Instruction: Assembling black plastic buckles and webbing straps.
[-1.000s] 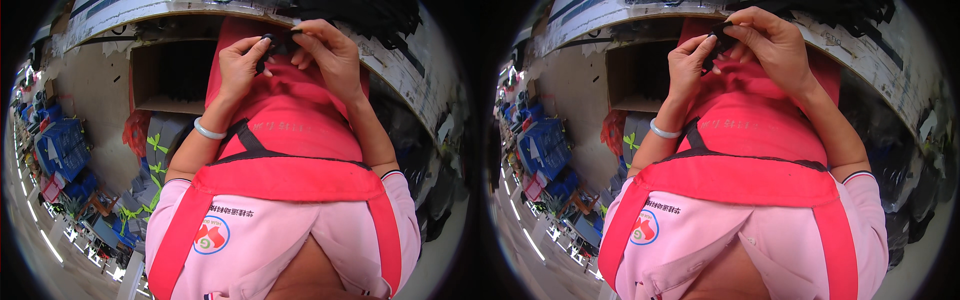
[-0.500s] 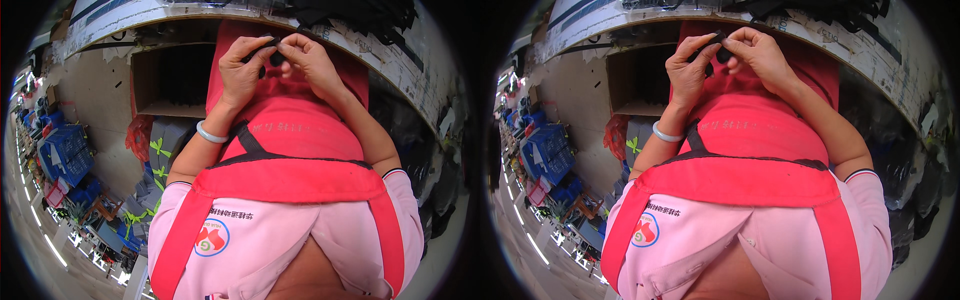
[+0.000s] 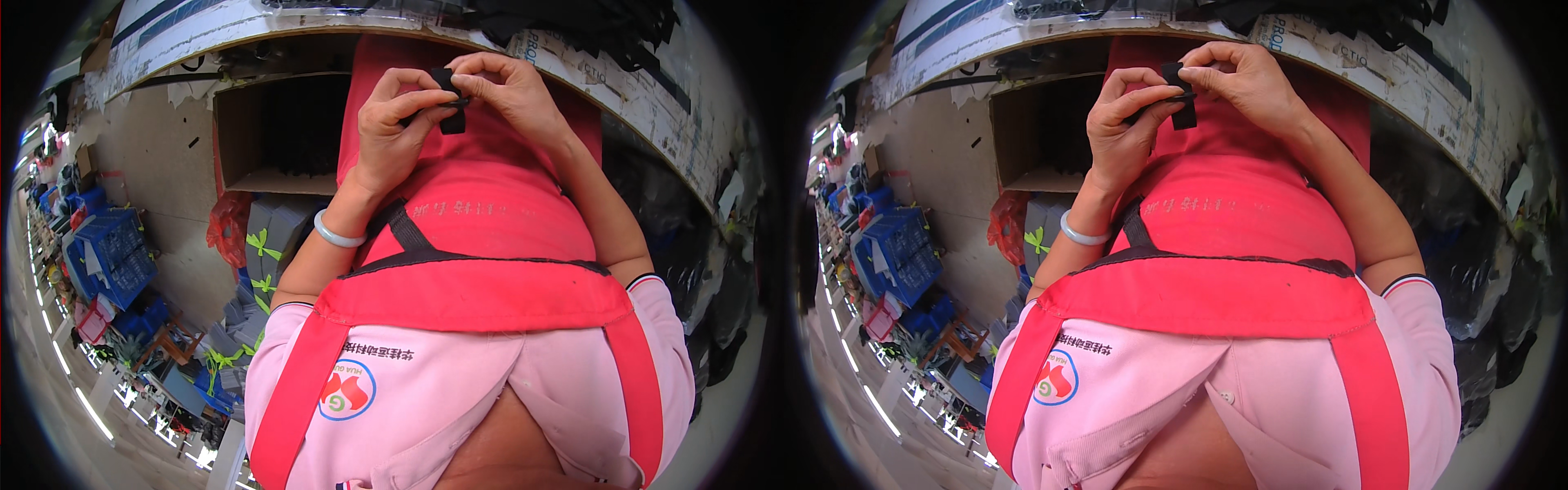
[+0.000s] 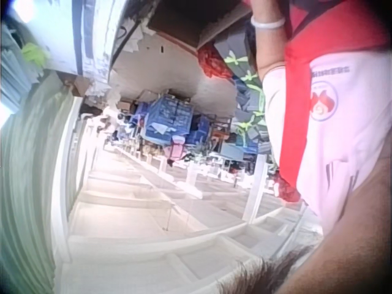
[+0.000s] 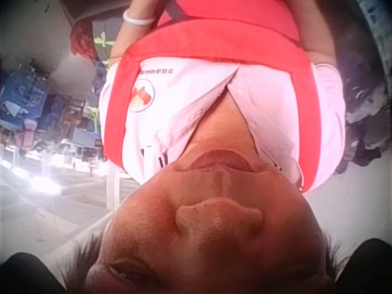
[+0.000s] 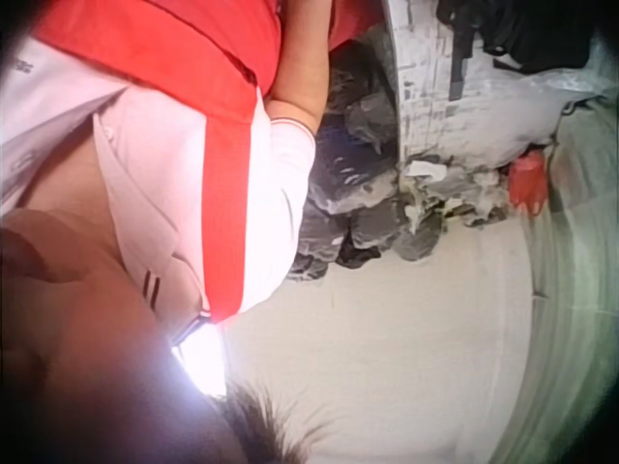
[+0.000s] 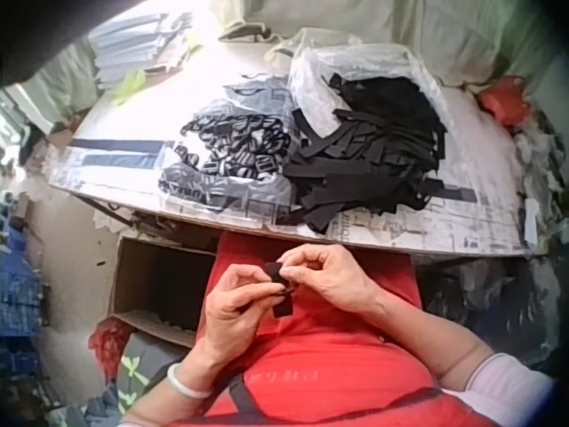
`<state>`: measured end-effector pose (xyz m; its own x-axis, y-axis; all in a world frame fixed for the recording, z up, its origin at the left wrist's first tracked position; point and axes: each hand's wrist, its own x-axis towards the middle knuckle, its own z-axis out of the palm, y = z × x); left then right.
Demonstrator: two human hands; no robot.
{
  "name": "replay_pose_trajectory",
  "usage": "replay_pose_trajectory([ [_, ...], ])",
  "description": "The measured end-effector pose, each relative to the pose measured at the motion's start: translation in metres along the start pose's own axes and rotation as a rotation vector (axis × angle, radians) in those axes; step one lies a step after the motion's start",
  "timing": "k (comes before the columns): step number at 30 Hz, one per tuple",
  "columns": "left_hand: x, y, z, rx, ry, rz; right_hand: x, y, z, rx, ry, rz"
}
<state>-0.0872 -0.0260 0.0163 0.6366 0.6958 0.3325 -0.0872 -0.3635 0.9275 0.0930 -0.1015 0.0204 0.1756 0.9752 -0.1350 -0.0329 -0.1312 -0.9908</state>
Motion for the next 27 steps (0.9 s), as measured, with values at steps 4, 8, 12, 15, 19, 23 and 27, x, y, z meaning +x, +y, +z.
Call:
replay_pose_trajectory([
  [4,-0.004,-0.005,-0.001,-0.03,-0.007,-0.008,-0.001,0.001,0.0,-0.021,0.0,0.104],
  [8,-0.01,-0.003,-0.003,-0.115,-0.033,-0.077,-0.003,-0.002,0.005,0.093,-0.01,0.157],
  [12,-0.012,0.004,-0.004,-0.162,-0.067,-0.103,0.0,0.009,0.005,0.125,0.035,0.148],
  [15,-0.019,0.01,-0.014,-0.249,-0.102,-0.218,0.002,0.035,0.009,0.045,0.021,0.14],
  [19,-0.041,0.004,-0.078,-0.199,-0.025,-0.566,-0.023,0.031,0.015,0.026,-0.296,0.371],
  [23,-0.07,-0.034,-0.164,-0.506,0.595,-0.736,-0.025,0.031,-0.018,-0.388,-0.109,0.207],
  [27,-0.073,-0.054,-0.151,-1.035,0.639,-0.875,-0.012,0.047,-0.036,-0.889,-0.099,0.069],
])
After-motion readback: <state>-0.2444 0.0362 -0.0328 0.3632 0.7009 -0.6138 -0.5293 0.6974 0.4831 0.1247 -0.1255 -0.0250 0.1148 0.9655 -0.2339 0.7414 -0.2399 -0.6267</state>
